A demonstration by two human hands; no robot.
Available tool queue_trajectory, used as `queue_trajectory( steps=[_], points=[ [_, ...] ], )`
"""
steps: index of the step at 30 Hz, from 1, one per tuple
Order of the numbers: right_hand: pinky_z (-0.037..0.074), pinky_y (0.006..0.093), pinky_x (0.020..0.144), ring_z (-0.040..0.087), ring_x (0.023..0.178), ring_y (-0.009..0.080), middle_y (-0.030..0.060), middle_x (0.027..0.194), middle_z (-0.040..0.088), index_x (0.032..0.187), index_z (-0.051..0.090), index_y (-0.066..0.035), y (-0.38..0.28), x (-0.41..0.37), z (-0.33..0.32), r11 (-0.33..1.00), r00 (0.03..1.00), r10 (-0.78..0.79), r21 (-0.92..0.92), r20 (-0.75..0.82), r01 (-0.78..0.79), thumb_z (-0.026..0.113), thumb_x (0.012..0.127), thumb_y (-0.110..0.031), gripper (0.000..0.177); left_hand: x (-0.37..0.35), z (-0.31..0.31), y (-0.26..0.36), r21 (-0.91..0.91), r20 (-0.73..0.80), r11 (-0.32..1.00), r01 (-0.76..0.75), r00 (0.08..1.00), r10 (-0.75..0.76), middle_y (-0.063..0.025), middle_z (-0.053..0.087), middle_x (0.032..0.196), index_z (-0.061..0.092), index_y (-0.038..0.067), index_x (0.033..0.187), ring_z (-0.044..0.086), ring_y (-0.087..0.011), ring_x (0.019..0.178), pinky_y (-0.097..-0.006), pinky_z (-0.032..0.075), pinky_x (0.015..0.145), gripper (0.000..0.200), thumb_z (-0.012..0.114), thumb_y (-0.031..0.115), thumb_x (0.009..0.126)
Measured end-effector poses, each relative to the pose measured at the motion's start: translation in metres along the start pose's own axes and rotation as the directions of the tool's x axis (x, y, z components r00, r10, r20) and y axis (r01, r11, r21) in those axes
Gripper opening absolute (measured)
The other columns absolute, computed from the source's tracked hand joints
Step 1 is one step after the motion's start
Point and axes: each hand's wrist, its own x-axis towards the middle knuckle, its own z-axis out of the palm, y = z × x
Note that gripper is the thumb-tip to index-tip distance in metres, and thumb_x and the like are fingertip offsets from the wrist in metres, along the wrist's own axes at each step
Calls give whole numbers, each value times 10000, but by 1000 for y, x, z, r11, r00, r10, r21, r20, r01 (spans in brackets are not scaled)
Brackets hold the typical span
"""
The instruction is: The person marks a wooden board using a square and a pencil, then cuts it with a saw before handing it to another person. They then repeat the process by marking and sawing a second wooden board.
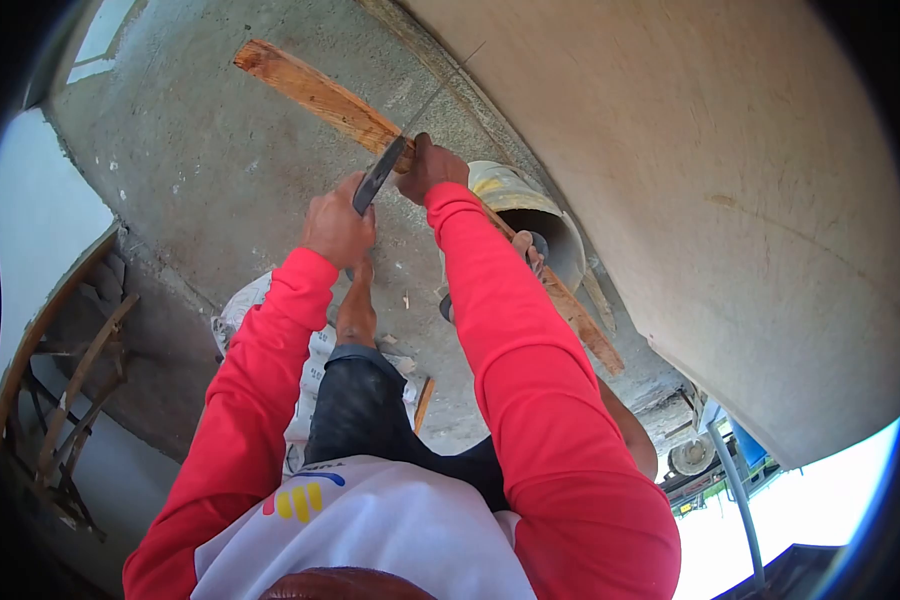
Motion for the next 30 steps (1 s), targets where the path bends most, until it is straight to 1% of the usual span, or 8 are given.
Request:
queue_trajectory(
  steps=[7, 9, 13, 22, 26, 27, 28, 30],
  points=[
    [532, 474, 810, 680, 938, 390, 210, 994, 692, 1128, 530, -68, -3, -3, -9, 999, 999, -23, 26, 34, 22, 708, 735, -285, 483, -226, -118, 12, 58, -27, 998, -12, 1000, 13, -269, 675, 888, 536, -6, 1284, 681, -428, 776, -440, 557, 663, 499, 621, -5, 792],
    [533, 473, 810, 682, 932, 391, 212, 982, 694, 1131, 527, -67, 0, -1, -6, 999, 999, -38, 30, 15, 37, 703, 740, -285, 481, -195, -96, -5, 39, 16, 998, 46, 999, -47, -248, 686, 1008, 544, -7, 1291, 693, -408, 858, -431, 557, 722, 500, 628, -6, 798],
    [536, 470, 809, 685, 917, 392, 213, 958, 700, 1139, 526, -69, -3, -4, -5, 1000, 1000, -2, 13, 6, 2, 701, 738, -289, 490, 6, 11, -6, 22, -60, 1000, -13, 998, 15, -235, 672, 886, 608, 60, 1164, 643, -443, 772, -497, 524, 676, 342, 643, 116, 829],
    [536, 475, 799, 687, 906, 392, 210, 946, 702, 1132, 530, -61, -2, -1, -11, 999, 1000, -24, 32, 3, 24, 707, 729, -284, 493, -221, -122, 13, 64, 12, 997, 30, 999, -31, -258, 685, 926, 525, 3, 1306, 679, -426, 813, -443, 561, 679, 524, 613, -35, 791],
    [534, 472, 810, 683, 925, 391, 214, 959, 698, 1118, 532, -60, 1, 1, -6, 999, 1000, -14, 51, -17, 15, 711, 727, -285, 485, -85, -35, -25, 2, -51, 999, -41, 998, 41, -247, 674, 862, 584, 51, 1212, 652, -445, 800, -488, 549, 675, 382, 622, 77, 833],
    [532, 472, 814, 681, 931, 390, 215, 964, 696, 1114, 532, -60, -1, 0, -5, 999, 1000, -10, 52, -11, 11, 712, 727, -285, 483, -25, 3, -35, 38, -143, 980, -196, 969, 200, -246, 657, 820, 596, 69, 1176, 632, -458, 781, -516, 528, 657, 344, 624, 128, 838],
    [532, 472, 816, 680, 934, 391, 217, 969, 695, 1114, 531, -59, 0, -3, -2, 999, 1000, 9, 48, 4, -9, 713, 727, -287, 484, 18, 12, -11, 37, -11, 999, -36, 999, 37, -249, 652, 819, 602, 62, 1168, 628, -468, 773, -528, 520, 657, 343, 626, 155, 840],
    [530, 473, 819, 679, 940, 391, 221, 980, 693, 1114, 531, -59, -3, -2, -10, 999, 1000, 16, 39, 26, -18, 714, 728, -289, 485, -7, 2, -10, 59, -45, 995, -81, 996, 83, -215, 674, 834, 603, 44, 1161, 647, -434, 765, -494, 527, 656, 324, 611, 115, 845]
  ],
)
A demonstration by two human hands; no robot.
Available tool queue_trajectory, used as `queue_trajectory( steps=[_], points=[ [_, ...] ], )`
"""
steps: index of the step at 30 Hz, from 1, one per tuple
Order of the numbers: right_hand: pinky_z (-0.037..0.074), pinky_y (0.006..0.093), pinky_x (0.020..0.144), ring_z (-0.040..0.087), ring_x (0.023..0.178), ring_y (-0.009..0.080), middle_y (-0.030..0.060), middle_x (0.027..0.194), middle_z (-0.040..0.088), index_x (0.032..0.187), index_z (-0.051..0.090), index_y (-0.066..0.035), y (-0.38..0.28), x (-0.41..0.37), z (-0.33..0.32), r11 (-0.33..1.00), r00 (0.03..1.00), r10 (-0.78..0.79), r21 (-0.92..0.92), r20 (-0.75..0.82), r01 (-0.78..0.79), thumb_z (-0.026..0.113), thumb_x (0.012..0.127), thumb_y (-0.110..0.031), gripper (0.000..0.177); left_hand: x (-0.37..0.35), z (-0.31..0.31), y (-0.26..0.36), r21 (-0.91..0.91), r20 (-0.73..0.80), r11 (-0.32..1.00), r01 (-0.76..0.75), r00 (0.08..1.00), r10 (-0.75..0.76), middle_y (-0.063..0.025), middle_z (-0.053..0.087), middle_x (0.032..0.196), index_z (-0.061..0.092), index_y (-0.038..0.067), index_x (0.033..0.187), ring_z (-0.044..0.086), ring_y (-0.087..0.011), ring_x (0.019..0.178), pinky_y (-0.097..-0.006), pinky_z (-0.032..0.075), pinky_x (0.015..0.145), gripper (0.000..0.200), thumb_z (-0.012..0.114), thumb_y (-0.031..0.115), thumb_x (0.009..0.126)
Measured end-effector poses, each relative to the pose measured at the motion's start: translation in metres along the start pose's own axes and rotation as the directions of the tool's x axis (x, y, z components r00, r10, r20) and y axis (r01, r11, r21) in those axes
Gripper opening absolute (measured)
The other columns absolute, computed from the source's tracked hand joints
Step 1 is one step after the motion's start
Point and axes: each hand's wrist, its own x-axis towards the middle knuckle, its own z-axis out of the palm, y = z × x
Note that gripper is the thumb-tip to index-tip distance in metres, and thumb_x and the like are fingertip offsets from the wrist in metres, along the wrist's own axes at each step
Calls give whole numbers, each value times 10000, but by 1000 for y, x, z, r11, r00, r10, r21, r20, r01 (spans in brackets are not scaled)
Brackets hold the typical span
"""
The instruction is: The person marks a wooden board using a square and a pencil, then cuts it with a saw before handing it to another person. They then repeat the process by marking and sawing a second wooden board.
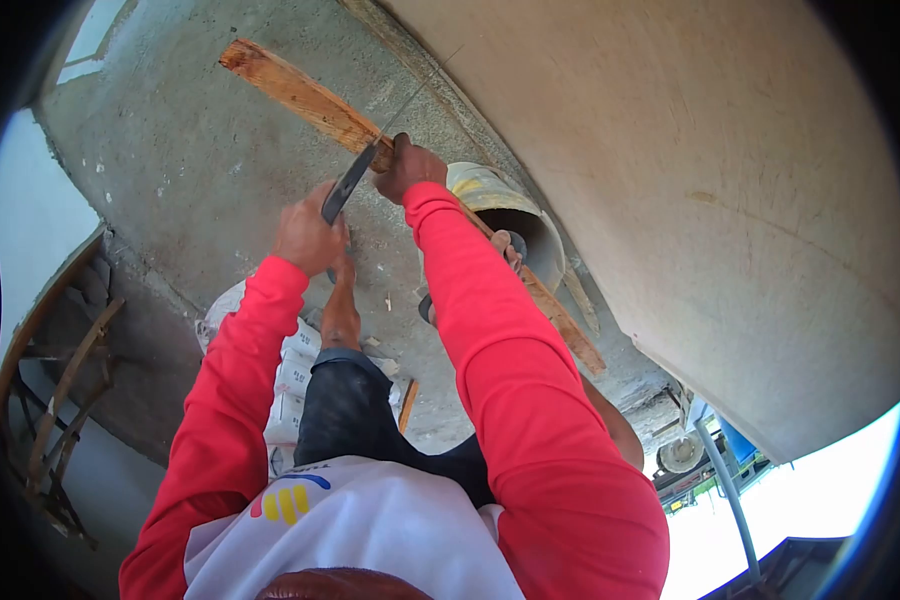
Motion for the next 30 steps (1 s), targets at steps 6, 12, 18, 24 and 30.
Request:
queue_trajectory(
  steps=[6, 12, 18, 24, 30],
  points=[
    [535, 467, 822, 681, 937, 393, 220, 980, 694, 1118, 536, -65, 2, 1, -1, 999, 999, -40, 17, 1, 40, 720, 722, -291, 491, -205, -123, 26, -14, 80, 985, 172, 982, -170, -271, 674, 1046, 557, -23, 1274, 671, -427, 967, -431, 546, 824, 485, 628, 5, 794],
    [537, 462, 828, 685, 935, 382, 205, 990, 698, 1134, 551, -79, 3, 2, 3, 1000, 1000, -25, 9, -16, 25, 709, 729, -286, 481, -22, 0, -18, -52, -161, 988, -147, 977, 137, -265, 647, 803, 606, 75, 1170, 623, -473, 772, -529, 513, 634, 342, 625, 106, 830],
    [542, 453, 835, 686, 943, 374, 197, 987, 702, 1150, 550, -83, 6, 2, 6, 996, 995, -91, -8, -37, 90, 711, 724, -268, 492, -130, -61, 1, 39, -10, 999, 21, 1000, -21, -262, 673, 875, 569, 29, 1240, 664, -442, 810, -481, 549, 670, 428, 619, 42, 815],
    [543, 461, 825, 687, 932, 380, 207, 969, 701, 1150, 549, -69, 6, -1, 2, 996, 996, -85, 5, -12, 85, 709, 722, -276, 502, -169, -101, 8, 39, 54, 999, 8, 998, -10, -264, 680, 968, 544, -8, 1278, 689, -414, 844, -437, 564, 711, 487, 619, 0, 797],
    [542, 487, 803, 688, 902, 400, 231, 946, 699, 1129, 558, -59, 6, 2, 9, 995, 994, -93, -26, -54, 92, 711, 727, -279, 484, -9, -6, 4, -8, -79, 1000, -20, 997, 19, -275, 644, 836, 588, 47, 1137, 622, -474, 794, -547, 503, 687, 329, 622, 142, 823]
  ],
)
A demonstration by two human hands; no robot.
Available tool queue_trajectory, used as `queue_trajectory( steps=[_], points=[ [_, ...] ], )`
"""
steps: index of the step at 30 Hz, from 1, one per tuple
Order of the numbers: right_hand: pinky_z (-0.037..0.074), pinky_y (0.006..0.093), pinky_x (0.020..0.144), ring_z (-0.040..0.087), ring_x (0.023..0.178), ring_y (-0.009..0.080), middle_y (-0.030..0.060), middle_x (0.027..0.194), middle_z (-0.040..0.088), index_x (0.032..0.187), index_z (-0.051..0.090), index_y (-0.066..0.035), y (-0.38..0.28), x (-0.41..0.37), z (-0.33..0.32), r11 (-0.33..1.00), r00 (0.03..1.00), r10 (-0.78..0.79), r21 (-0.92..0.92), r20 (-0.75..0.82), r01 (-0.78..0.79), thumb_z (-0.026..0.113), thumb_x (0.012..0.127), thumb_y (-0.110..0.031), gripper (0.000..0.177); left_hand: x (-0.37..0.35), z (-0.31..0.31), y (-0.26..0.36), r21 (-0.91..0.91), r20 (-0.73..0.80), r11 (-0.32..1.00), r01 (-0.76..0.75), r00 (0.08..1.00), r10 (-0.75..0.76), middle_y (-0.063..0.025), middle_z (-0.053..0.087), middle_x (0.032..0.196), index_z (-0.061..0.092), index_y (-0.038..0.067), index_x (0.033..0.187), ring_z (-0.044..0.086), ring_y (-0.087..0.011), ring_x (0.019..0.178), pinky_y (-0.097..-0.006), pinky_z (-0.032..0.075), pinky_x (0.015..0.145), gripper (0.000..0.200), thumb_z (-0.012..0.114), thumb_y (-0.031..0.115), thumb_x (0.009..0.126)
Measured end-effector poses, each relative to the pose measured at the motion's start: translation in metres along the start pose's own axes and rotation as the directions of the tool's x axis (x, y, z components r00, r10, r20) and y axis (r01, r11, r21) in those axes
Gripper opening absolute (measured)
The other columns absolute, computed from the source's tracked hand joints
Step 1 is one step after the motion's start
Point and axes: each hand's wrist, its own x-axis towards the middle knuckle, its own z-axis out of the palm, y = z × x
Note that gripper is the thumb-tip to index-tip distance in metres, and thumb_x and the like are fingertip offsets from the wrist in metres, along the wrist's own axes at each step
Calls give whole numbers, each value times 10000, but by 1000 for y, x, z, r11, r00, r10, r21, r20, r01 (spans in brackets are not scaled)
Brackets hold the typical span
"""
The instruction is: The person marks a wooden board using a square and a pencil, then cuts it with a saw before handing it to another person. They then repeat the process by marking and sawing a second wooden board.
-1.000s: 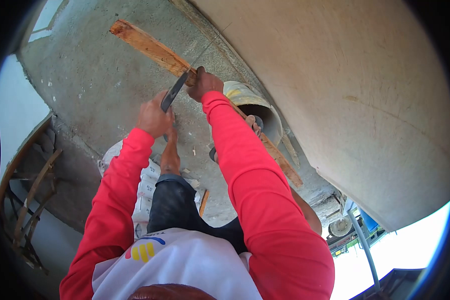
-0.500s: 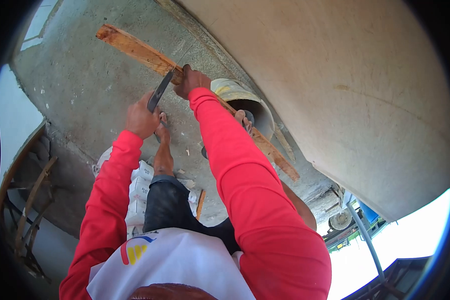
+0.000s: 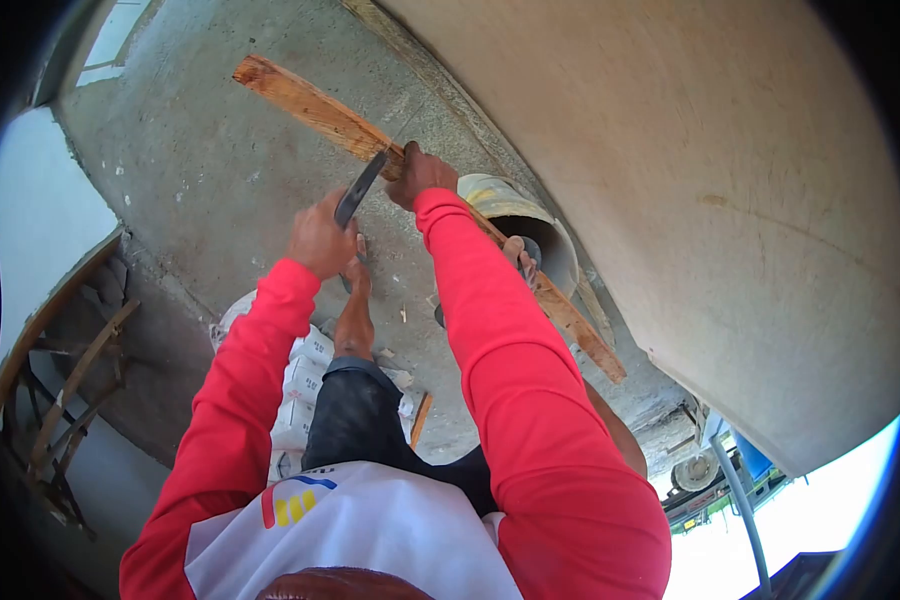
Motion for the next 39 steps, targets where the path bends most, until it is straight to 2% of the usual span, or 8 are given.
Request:
queue_trajectory(
  steps=[5, 8, 10, 13, 20, 29, 36, 39],
  points=[
    [536, 482, 827, 691, 916, 385, 222, 956, 701, 1135, 553, -65, -7, -4, -8, 999, 998, 45, -3, 49, -45, 718, 729, -288, 492, -198, -127, 17, 5, 114, 992, 130, 985, -130, -273, 675, 936, 545, 18, 1284, 684, -424, 801, -451, 559, 680, 491, 637, 17, 802],
    [535, 474, 834, 689, 932, 380, 216, 970, 702, 1149, 549, -69, -3, -2, -5, 1000, 1000, 18, 16, 22, -18, 721, 727, -285, 504, -193, -137, 26, 21, 169, 972, 233, 958, -233, -260, 687, 1018, 553, -21, 1274, 685, -404, 941, -441, 547, 836, 514, 659, 16, 772],
    [535, 477, 830, 687, 938, 384, 212, 970, 703, 1154, 545, -69, -3, -4, 0, 999, 999, 23, 26, 23, -24, 722, 725, -285, 512, -117, -64, -13, 70, 75, 997, 19, 997, -25, -215, 698, 938, 596, 9, 1216, 673, -422, 823, -491, 531, 720, 424, 646, 59, 798],
    [532, 480, 831, 684, 943, 391, 204, 971, 706, 1159, 542, -67, -5, -3, -7, 999, 999, 46, 16, 10, -47, 720, 724, -277, 515, 23, 16, 5, 66, 59, 990, 122, 990, -126, -242, 670, 888, 611, 40, 1149, 638, -447, 825, -514, 511, 722, 341, 640, 135, 823],
    [521, 470, 842, 672, 962, 395, 212, 996, 692, 1133, 551, -86, -3, -1, -4, 998, 999, 46, 43, 26, -47, 712, 721, -292, 488, -188, -130, 33, 58, 141, 990, 129, 981, -136, -267, 681, 927, 538, -23, 1260, 682, -425, 796, -451, 559, 673, 483, 649, 17, 791],
    [521, 475, 839, 675, 957, 395, 211, 990, 693, 1138, 543, -72, -3, 1, -8, 998, 998, 59, 32, 32, -60, 708, 730, -279, 486, 25, 11, 15, 61, 83, 990, 124, 988, -129, -242, 666, 918, 608, 53, 1180, 629, -461, 833, -505, 518, 709, 376, 648, 132, 815],
    [522, 474, 837, 677, 953, 394, 219, 985, 693, 1146, 543, -58, -8, -3, -6, 999, 998, 34, 10, 49, -34, 712, 727, -264, 496, -198, -127, 22, 20, 85, 990, 142, 986, -143, -240, 675, 902, 562, 60, 1264, 657, -443, 786, -489, 539, 675, 492, 607, -3, 778],
    [522, 474, 831, 678, 949, 388, 220, 984, 692, 1139, 543, -59, -7, -2, -3, 1000, 999, 17, 0, 28, -17, 710, 728, -265, 489, -94, -49, -19, 19, 120, 987, 157, 980, -158, -239, 672, 834, 585, 65, 1224, 651, -439, 794, -498, 538, 698, 430, 630, 77, 797]
  ],
)
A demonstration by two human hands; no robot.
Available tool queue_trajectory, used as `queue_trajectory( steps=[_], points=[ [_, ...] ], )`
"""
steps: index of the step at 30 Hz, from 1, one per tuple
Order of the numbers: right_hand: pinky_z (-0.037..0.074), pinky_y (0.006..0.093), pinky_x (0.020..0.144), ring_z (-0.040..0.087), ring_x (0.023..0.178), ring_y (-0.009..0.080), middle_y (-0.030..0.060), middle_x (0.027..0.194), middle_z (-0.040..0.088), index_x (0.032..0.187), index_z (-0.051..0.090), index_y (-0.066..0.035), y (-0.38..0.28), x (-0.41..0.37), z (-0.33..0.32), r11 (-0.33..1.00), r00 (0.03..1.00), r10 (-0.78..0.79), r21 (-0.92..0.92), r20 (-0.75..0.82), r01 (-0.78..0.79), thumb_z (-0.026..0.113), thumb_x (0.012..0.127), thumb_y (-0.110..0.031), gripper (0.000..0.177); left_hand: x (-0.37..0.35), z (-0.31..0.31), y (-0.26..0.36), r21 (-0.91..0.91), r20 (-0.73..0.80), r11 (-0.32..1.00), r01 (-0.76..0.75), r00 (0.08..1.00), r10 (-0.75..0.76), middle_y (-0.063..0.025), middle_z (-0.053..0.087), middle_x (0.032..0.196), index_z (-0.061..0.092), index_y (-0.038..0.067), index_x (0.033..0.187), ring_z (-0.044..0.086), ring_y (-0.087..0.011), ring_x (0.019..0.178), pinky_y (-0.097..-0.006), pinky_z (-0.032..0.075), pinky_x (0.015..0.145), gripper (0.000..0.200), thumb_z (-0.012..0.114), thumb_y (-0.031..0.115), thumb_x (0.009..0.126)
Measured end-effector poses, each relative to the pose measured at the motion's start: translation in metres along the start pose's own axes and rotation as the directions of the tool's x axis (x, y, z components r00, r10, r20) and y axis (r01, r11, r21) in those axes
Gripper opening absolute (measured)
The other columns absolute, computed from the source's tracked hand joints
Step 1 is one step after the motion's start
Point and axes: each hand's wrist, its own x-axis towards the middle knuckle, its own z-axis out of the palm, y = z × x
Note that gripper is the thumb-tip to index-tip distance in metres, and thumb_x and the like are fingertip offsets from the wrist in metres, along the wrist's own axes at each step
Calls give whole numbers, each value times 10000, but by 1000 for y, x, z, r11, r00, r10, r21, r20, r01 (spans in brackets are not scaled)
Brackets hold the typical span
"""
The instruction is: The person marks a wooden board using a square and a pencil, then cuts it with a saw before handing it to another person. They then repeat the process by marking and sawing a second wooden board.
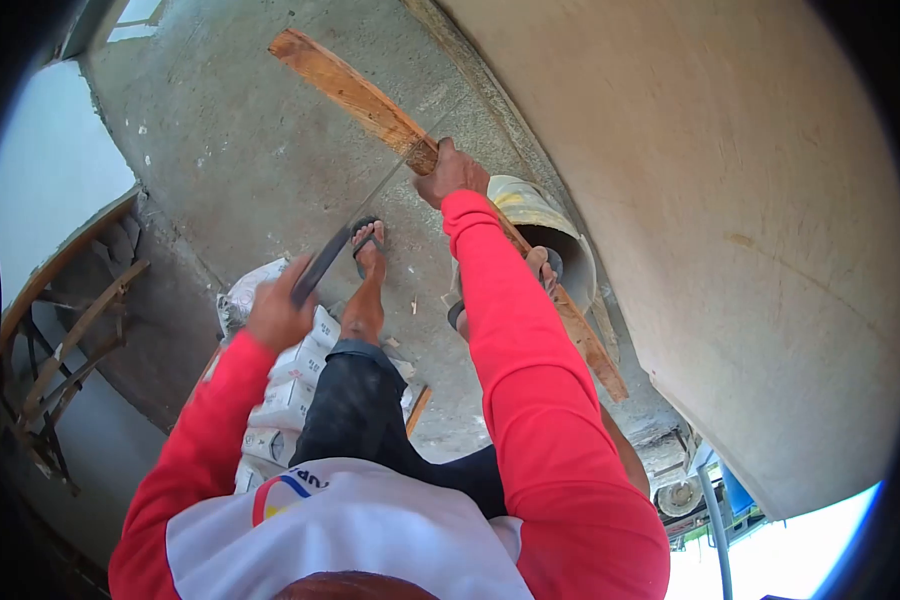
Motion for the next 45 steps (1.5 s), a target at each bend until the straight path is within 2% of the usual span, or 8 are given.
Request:
queue_trajectory(
  steps=[6, 11, 17, 19, 26, 32, 41, 45],
  points=[
    [520, 476, 820, 677, 946, 392, 216, 978, 694, 1113, 548, -65, 1, 1, 4, 1000, 1000, 7, -6, -2, -7, 716, 718, -272, 477, 54, 19, 31, -45, -38, 998, -31, 999, 30, -270, 649, 829, 580, 61, 1166, 633, -465, 775, -538, 512, 704, 368, 630, 147, 811],
    [522, 473, 818, 678, 937, 398, 212, 967, 699, 1119, 555, -67, -4, -3, 1, 1000, 1000, -9, -20, 8, 9, 716, 714, -275, 483, -129, -71, 3, -36, 9, 999, 36, 999, -36, -256, 672, 875, 534, 54, 1296, 667, -427, 751, -487, 542, 668, 537, 626, 15, 769],
    [522, 472, 825, 674, 948, 397, 228, 985, 690, 1136, 549, -67, -2, -1, 6, 1000, 1000, 13, -8, -1, -13, 714, 713, -280, 501, 101, 61, 7, -44, -174, 987, -156, 974, 146, -264, 647, 810, 578, 96, 1209, 621, -482, 772, -556, 504, 709, 407, 610, 142, 806],
    [521, 474, 827, 673, 950, 399, 230, 985, 689, 1139, 547, -67, 0, -4, 3, 999, 999, 34, -11, -2, -34, 715, 714, -284, 506, 109, 50, 39, -38, -52, 996, -76, 996, 74, -257, 659, 872, 594, 64, 1208, 626, -473, 818, -528, 508, 727, 409, 632, 145, 809],
    [517, 478, 832, 671, 947, 402, 224, 967, 687, 1143, 530, -56, 0, 2, -1, 1000, 999, -19, -8, 27, 19, 726, 704, -300, 539, -132, -57, -7, -15, -30, 999, -39, 999, 38, -264, 681, 909, 541, 13, 1287, 677, -426, 826, -438, 558, 730, 536, 635, -18, 760],
    [521, 469, 831, 673, 940, 399, 218, 972, 692, 1117, 551, -64, 2, -4, 3, 1000, 1000, -3, 16, 8, 3, 735, 693, -301, 520, 127, 66, 20, -46, -139, 987, -152, 980, 144, -237, 664, 862, 599, 88, 1178, 636, -453, 785, -512, 512, 693, 364, 635, 146, 820],
    [519, 474, 839, 672, 942, 404, 215, 977, 694, 1110, 560, -61, -4, -4, -5, 1000, 1000, 0, 11, 31, 0, 735, 684, -271, 507, -121, -58, -3, -28, -31, 998, -50, 998, 50, -253, 679, 882, 541, 26, 1281, 678, -416, 780, -469, 546, 663, 504, 652, 45, 789],
    [517, 469, 847, 671, 951, 403, 223, 975, 692, 1111, 563, -59, 0, -2, -4, 1000, 1000, -12, 14, 17, 12, 732, 687, -268, 502, 6, 9, -14, -65, 40, 998, -3, 999, 6, -249, 678, 932, 568, 33, 1251, 668, -425, 828, -460, 545, 706, 450, 648, 64, 810]
  ],
)
